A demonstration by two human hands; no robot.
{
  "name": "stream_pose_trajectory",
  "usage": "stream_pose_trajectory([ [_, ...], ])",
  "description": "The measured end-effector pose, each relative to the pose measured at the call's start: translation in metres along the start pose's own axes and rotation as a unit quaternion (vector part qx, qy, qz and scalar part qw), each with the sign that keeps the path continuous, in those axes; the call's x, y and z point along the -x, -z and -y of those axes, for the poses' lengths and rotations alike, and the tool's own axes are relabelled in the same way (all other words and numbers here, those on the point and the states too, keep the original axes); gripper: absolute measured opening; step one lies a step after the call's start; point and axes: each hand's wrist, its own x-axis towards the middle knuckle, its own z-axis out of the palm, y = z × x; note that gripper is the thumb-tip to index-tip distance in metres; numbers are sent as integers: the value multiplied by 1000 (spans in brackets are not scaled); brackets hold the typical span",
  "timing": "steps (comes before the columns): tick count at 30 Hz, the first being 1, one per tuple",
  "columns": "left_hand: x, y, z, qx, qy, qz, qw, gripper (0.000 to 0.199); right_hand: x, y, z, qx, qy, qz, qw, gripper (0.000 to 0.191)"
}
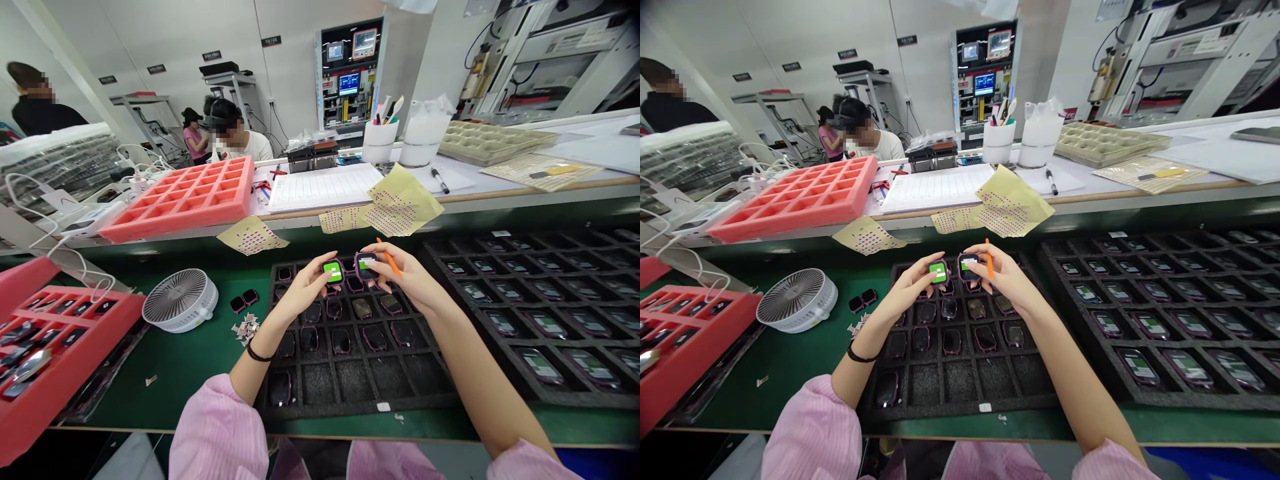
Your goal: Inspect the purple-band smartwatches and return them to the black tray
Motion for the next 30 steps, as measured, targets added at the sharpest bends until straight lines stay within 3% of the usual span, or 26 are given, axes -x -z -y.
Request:
stream_pose_trajectory([
  [7, -1, 0, 4, 9, -6, -9, 1000, 54, 0, 0, 0, 7, 5, -3, 1000, 39],
  [18, 3, -4, -1, -30, -8, -72, 997, 41, 2, -4, 4, 11, 2, -8, 1000, 41],
  [30, 1, -3, 2, -11, -16, -44, 999, 49, 0, -1, -2, 12, 7, -10, 1000, 39],
])
